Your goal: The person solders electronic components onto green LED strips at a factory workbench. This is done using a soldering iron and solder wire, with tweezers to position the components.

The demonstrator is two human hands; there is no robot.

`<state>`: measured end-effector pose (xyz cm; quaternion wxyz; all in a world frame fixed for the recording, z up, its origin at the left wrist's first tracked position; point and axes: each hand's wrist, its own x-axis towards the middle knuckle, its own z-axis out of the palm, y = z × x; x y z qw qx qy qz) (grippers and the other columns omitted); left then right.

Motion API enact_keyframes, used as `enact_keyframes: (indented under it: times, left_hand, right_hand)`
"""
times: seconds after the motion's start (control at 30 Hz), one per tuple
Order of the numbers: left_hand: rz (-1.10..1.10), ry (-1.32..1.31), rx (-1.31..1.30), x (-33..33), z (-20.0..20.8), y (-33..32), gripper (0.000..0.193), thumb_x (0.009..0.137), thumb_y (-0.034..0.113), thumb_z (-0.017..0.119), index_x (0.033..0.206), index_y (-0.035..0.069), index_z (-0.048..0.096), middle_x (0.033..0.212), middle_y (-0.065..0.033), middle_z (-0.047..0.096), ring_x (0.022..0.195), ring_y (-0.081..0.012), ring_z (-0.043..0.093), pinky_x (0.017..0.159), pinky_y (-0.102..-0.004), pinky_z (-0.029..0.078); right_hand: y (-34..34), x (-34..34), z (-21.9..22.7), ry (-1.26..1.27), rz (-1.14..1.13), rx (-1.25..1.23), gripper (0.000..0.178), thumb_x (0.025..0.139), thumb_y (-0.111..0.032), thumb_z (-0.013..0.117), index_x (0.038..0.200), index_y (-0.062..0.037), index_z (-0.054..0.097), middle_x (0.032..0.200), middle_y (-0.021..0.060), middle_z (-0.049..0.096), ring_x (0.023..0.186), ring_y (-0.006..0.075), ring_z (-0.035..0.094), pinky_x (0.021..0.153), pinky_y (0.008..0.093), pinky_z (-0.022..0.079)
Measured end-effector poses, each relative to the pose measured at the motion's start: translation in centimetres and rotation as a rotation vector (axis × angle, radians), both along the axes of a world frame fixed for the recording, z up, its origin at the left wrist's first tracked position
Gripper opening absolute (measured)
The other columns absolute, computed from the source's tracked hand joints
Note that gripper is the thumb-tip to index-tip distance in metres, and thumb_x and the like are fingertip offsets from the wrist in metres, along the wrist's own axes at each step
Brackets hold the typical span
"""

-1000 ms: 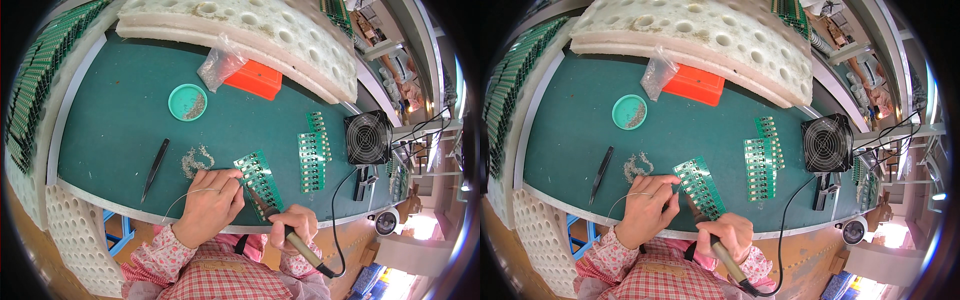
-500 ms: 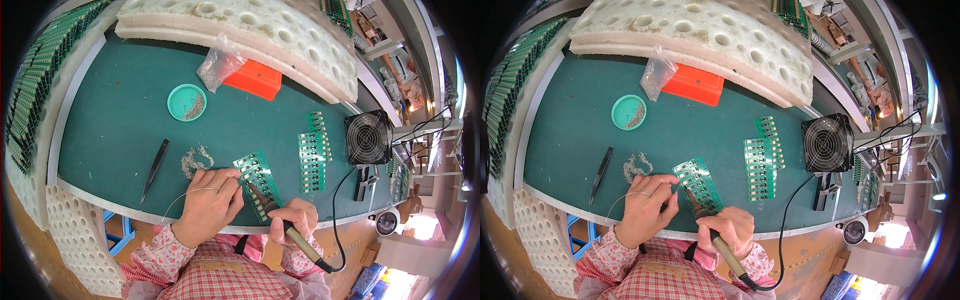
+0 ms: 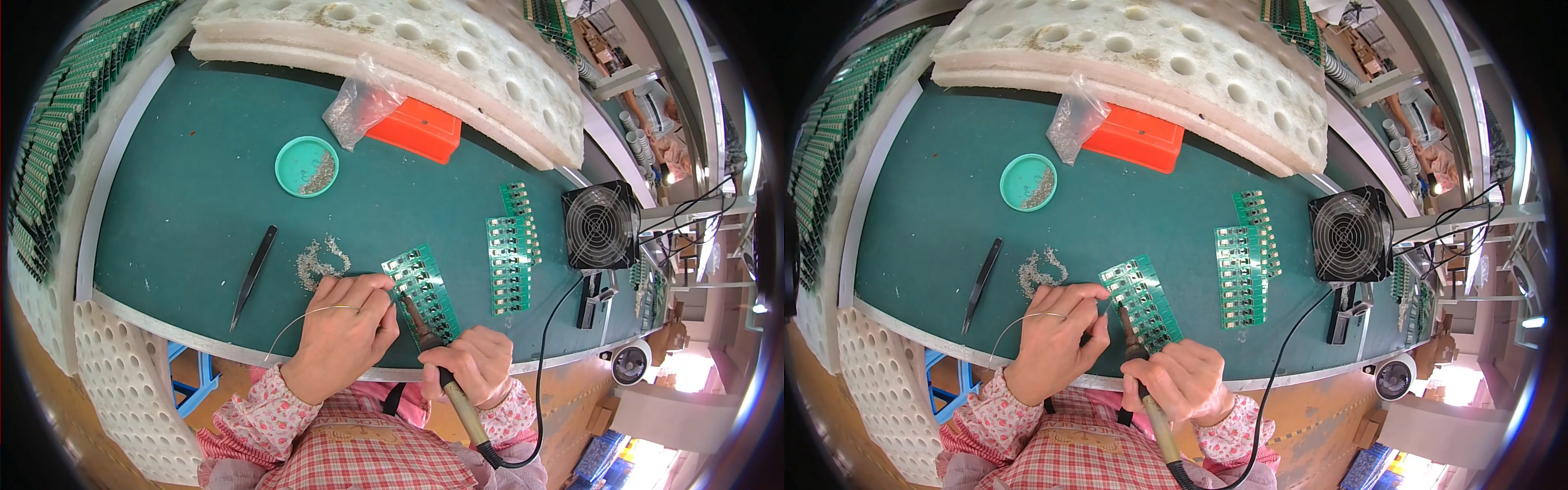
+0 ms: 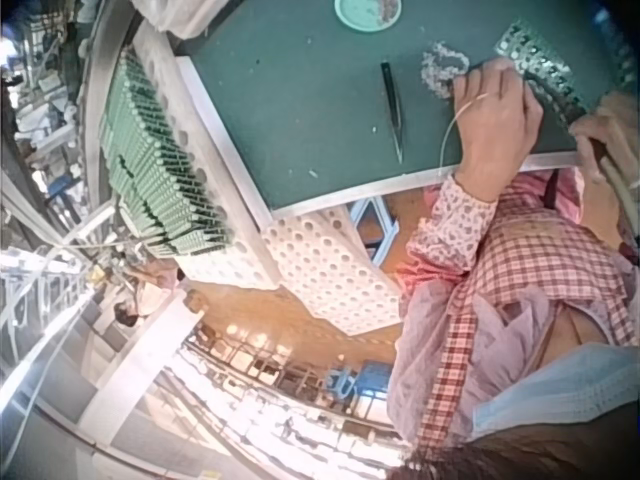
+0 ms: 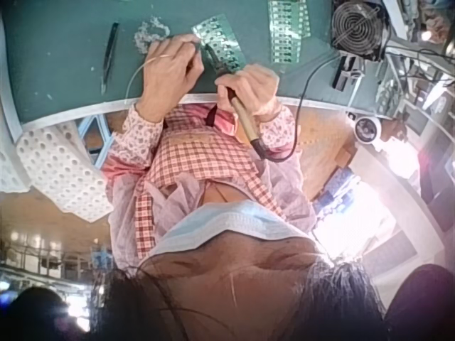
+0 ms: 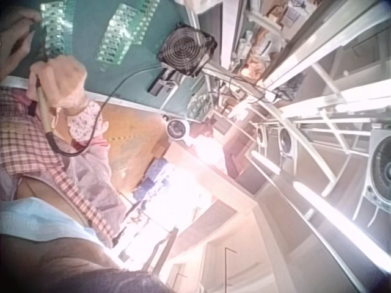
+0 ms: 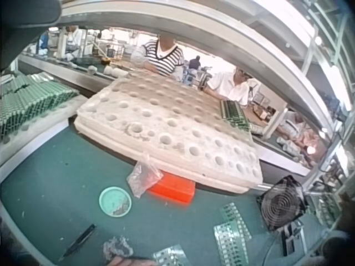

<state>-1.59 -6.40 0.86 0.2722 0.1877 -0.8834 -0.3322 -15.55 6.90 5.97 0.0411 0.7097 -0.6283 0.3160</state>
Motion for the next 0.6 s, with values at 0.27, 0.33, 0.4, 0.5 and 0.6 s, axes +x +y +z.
enact_keyframes:
  times: [0.27, 0.33, 0.4, 0.5, 0.6]
  left_hand:
    - [0.04, 0.066, 0.029, -0.2, 0.1, 0.1, 0.019, 0.074, 0.003, 0.072, 0.07, 0.005, 0.053, 0.102, -0.0068, 0.068, 0.073, -0.0232, 0.06, 0.072, -0.0373, 0.043]
    - [0.013, 0.001, 0.007, 0.1, 0.1, 0.0, 0.013, 0.077, 0.006, 0.071, 0.085, 0.002, 0.061, 0.102, -0.0081, 0.065, 0.085, -0.0238, 0.063, 0.079, -0.0371, 0.047]
    - [0.009, -0.004, 0.01, 0.0, 0.1, 0.0, 0.013, 0.078, 0.006, 0.071, 0.084, 0.002, 0.061, 0.102, -0.0078, 0.065, 0.086, -0.0238, 0.063, 0.079, -0.037, 0.046]
    - [-0.005, -0.005, 0.007, 0.1, 0.1, 0.0, 0.012, 0.078, 0.008, 0.071, 0.083, 0.003, 0.061, 0.101, -0.0072, 0.065, 0.086, -0.0237, 0.063, 0.079, -0.0371, 0.046]
    - [-0.014, 0.027, 0.005, 0.0, 0.1, 0.0, 0.015, 0.076, 0.007, 0.072, 0.077, 0.005, 0.057, 0.102, -0.0059, 0.067, 0.085, -0.0234, 0.063, 0.078, -0.0375, 0.044]
  right_hand:
    - [0.6, -0.8, 0.4, -0.132, -0.048, -0.05, 0.011, 0.072, -0.004, 0.069, 0.081, -0.0067, 0.064, 0.055, -0.001, 0.049, 0.042, 0.0169, 0.047, 0.04, 0.0297, 0.036]
    - [0.7, -0.9, 0.3, -0.149, -0.071, -0.062, 0.011, 0.074, -0.004, 0.069, 0.083, -0.0064, 0.064, 0.055, -0.0005, 0.05, 0.042, 0.0174, 0.048, 0.041, 0.0304, 0.036]
    - [0.9, -1.0, 0.3, -0.168, -0.128, -0.088, 0.01, 0.077, -0.004, 0.068, 0.085, -0.006, 0.064, 0.057, 0.0005, 0.053, 0.043, 0.0178, 0.049, 0.041, 0.0314, 0.038]
    - [0.9, -0.9, 0.0, -0.218, -0.111, -0.071, 0.008, 0.078, -0.005, 0.068, 0.085, -0.0062, 0.064, 0.059, 0.0006, 0.054, 0.043, 0.0179, 0.049, 0.041, 0.0319, 0.038]
    - [0.8, -0.8, -0.7, -0.23, -0.142, -0.082, 0.014, 0.086, -0.017, 0.065, 0.079, -0.0055, 0.062, 0.055, 0.0016, 0.054, 0.043, 0.0169, 0.049, 0.043, 0.0309, 0.037]
